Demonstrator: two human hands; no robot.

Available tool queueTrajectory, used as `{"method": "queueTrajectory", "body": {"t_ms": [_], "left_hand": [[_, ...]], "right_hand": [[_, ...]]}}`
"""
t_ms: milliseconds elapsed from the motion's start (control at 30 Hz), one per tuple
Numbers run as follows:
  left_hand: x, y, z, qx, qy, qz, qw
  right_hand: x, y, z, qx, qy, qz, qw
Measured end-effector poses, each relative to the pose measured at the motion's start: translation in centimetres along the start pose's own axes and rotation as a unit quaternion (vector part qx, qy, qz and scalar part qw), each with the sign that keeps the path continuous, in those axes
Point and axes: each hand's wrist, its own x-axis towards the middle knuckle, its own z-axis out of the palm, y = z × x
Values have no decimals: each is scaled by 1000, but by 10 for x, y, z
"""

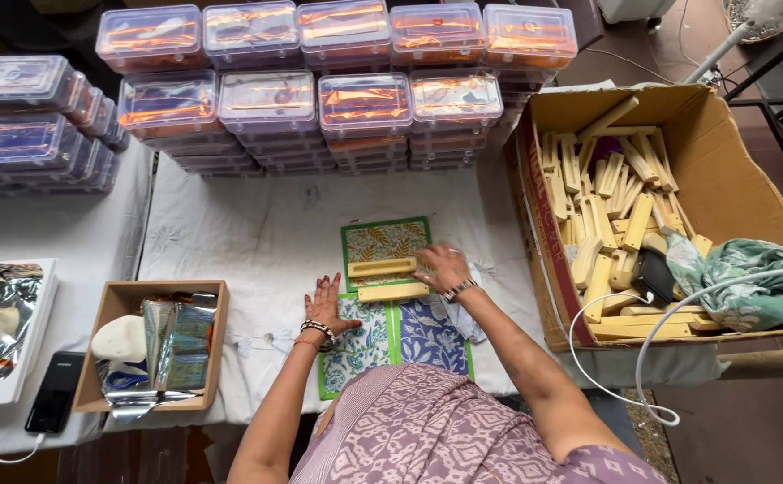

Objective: The person picks up wooden blocks from a cardboard box and wipes them with a white cloth. They then take shiny metallic sheets from a container and wrap the blocks in the sheets, folding the edges to secure the wrapping.

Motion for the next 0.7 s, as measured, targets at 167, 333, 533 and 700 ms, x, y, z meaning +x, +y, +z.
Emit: {"method": "queueTrajectory", "body": {"t_ms": [167, 333, 533, 700], "left_hand": [[14, 15, 23, 25, 123, 104, 987], [18, 35, 54, 120, 188, 238, 945], [14, 44, 54, 38, 185, 217, 958], [47, 44, 70, -283, -4, 67, 957]], "right_hand": [[-71, 4, 13, -33, 3, 172, 985], [-112, 29, 59, -60, 88, 114, 988], [-102, 39, 80, -7, 221, 107, 969], [-79, 18, 65, 196, 356, 182, 896]]}}
